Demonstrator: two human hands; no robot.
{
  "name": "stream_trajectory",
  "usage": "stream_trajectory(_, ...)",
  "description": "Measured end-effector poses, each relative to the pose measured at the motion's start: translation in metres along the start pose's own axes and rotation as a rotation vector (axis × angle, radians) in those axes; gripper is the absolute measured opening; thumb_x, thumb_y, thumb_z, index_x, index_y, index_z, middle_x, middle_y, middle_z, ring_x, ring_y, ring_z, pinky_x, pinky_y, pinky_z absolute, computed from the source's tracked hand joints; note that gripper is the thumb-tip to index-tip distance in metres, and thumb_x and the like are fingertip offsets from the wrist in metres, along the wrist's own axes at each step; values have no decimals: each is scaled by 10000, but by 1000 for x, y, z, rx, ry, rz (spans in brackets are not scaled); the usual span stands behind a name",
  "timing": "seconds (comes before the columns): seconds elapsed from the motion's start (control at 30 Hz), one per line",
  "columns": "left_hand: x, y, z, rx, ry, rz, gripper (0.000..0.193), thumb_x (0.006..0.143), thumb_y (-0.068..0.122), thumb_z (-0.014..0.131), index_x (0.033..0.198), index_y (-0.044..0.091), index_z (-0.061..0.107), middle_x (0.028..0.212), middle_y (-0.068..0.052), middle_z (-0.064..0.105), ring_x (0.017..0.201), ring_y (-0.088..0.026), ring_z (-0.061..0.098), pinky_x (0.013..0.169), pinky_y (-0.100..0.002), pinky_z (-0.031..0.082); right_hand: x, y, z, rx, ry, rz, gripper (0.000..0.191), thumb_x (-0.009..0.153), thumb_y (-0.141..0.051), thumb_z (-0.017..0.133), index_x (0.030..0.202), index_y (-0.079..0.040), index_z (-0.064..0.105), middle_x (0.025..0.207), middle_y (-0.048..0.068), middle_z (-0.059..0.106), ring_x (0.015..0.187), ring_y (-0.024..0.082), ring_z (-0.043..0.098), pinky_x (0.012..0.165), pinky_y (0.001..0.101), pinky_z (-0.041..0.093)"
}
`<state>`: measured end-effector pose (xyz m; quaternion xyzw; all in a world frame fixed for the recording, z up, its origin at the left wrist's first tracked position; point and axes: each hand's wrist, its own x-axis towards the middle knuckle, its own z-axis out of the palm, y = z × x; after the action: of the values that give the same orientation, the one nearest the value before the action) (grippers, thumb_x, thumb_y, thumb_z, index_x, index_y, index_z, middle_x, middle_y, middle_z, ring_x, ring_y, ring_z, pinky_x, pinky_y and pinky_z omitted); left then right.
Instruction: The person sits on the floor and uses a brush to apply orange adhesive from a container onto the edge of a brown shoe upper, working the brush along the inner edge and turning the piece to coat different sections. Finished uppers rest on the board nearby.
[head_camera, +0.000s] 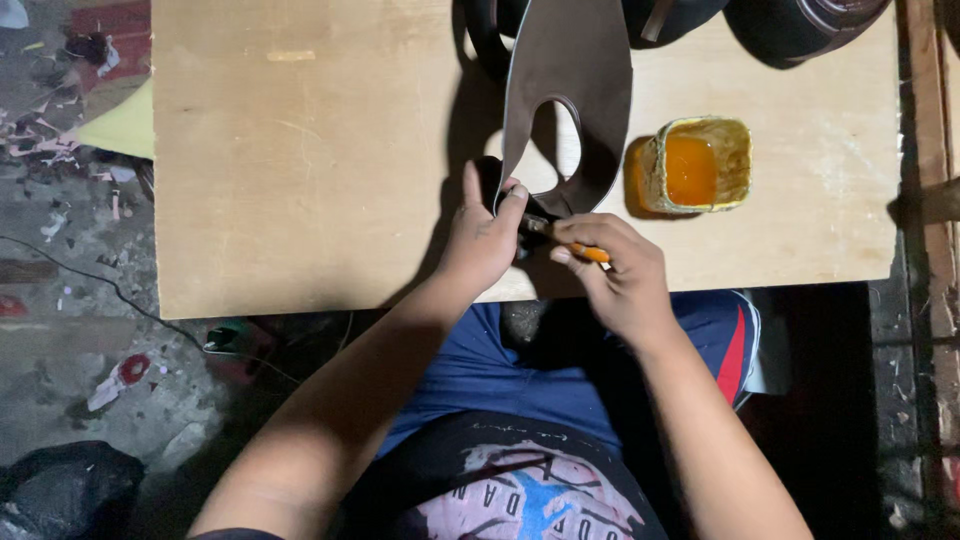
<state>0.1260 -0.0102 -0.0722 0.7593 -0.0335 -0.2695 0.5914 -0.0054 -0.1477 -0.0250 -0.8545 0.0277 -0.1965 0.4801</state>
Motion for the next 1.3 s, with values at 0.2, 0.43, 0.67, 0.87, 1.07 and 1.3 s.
stream_trajectory(0.2,4,10,-2,212,58,220,500,958,274,614,1360,98,375,1116,-261,671,1034,-440,669,898,-511,503,-15,5,-23,196,59,330,151,951,-52,744,1093,-27,696,1067,65,740,971,132,687,886,278,551)
stream_trajectory(0.43,8,21,2,424,29,261,441,936,225,636,1297,123,405,1159,-267,627,1063,-478,639,898,-546,497,-17,6,-15,89,90,80,179,941,-28,758,1091,-10,664,1133,99,717,1049,174,694,923,298,550)
stream_trajectory(0.67,16,28,12,541,2,258,485,893,209,665,1269,107,375,1134,-288,624,1041,-498,631,883,-566,492,-14,24,-7,60,-14,128,181,919,-48,768,1085,-6,708,1080,110,744,999,186,711,907,291,549)
stream_trajectory(0.87,17,33,-9,392,105,310,483,920,214,659,1267,68,356,1093,-290,654,997,-475,666,862,-538,518,-36,24,-54,378,223,319,179,989,4,693,1162,21,651,1113,100,716,963,143,674,889,288,557)
stream_trajectory(1.07,-1,42,-20,406,172,296,513,932,278,665,1256,29,355,1043,-274,675,926,-458,695,801,-533,541,-8,31,-99,44,481,119,113,1156,30,720,1219,31,626,1131,98,695,942,137,663,865,267,551)
stream_trajectory(1.3,1,46,-16,478,267,369,506,944,292,682,1251,33,374,1007,-275,684,920,-482,678,794,-562,517,4,17,-106,-324,449,-100,137,1066,78,724,1153,58,619,1129,153,644,1031,211,646,931,317,542)
